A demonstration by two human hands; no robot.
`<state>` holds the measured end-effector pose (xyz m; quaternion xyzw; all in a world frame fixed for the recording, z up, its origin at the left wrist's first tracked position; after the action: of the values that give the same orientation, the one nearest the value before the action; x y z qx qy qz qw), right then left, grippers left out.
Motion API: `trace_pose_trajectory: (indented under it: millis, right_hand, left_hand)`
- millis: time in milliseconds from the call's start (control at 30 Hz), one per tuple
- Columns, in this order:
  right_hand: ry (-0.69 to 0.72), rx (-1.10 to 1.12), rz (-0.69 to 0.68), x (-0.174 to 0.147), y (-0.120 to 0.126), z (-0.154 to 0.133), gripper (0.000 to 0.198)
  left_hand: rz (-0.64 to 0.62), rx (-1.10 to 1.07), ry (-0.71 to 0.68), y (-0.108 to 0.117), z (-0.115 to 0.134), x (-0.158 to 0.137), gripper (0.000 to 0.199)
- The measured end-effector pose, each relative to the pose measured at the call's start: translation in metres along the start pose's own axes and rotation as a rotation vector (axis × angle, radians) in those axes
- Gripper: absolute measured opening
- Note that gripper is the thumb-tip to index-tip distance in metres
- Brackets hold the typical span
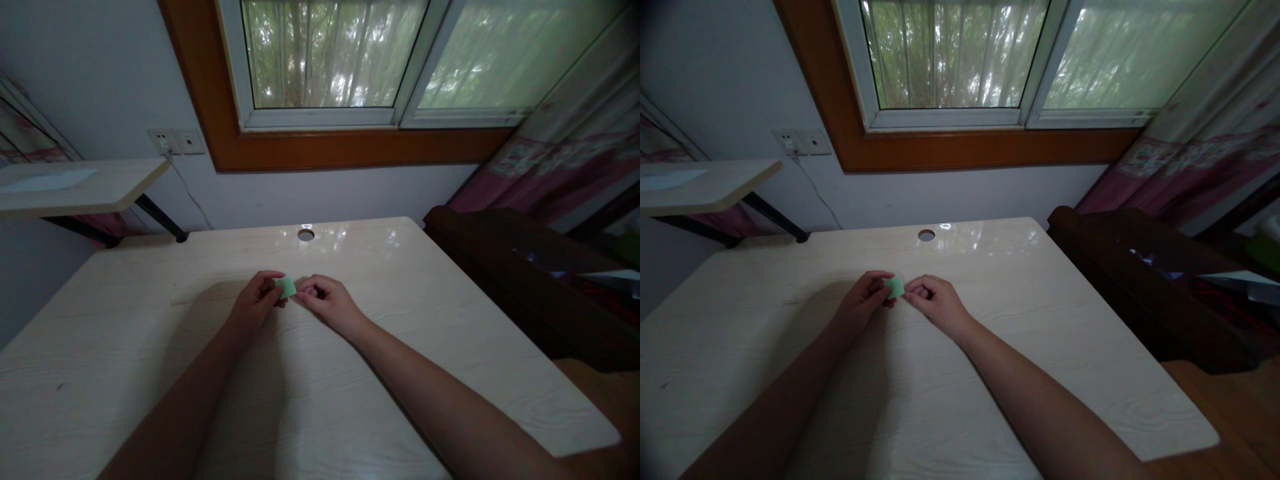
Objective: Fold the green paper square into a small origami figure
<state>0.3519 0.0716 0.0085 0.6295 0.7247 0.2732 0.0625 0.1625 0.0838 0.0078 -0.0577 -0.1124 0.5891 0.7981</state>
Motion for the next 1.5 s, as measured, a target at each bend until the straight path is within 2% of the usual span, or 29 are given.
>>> trace_pose_trajectory:
  millis: [233, 433, 700, 1100, 1300, 1500]
  right_hand:
    - [-0.016, 0.051, 0.008, 0.000, 0.000, 0.000, 0.014]
    - [-0.015, 0.140, -0.044, -0.002, -0.003, -0.002, 0.024]
    - [0.103, 0.035, -0.058, -0.001, 0.001, -0.007, 0.014]
    - [0.055, 0.129, -0.036, 0.000, 0.000, 0.000, 0.013]
    - [-0.014, 0.176, -0.042, 0.000, -0.002, 0.005, 0.020]
    - [0.003, 0.286, -0.041, 0.001, -0.003, 0.002, 0.035]
  left_hand:
    - [-0.032, 0.013, 0.010, 0.000, -0.004, 0.000, 0.027]
    - [-0.052, 0.027, 0.002, -0.002, -0.004, 0.000, 0.029]
    - [-0.061, 0.051, 0.004, 0.000, -0.006, 0.000, 0.030]
    - [-0.074, 0.059, -0.023, -0.001, -0.001, 0.000, 0.027]
    - [-0.062, 0.086, -0.047, -0.001, -0.002, 0.000, 0.029]
    - [-0.066, 0.122, -0.034, 0.001, -0.004, 0.001, 0.034]
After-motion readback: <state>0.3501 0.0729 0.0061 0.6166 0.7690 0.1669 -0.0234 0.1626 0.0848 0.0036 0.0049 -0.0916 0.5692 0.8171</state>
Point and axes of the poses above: each hand's wrist, its own x-axis towards the middle knuckle, its own y-axis out of the back of the hand, z = x × y, the point moved 2 cm from there along x, towards the middle knuckle, and after that the axes turned 11 degrees about -x, right-handed, at the moved point
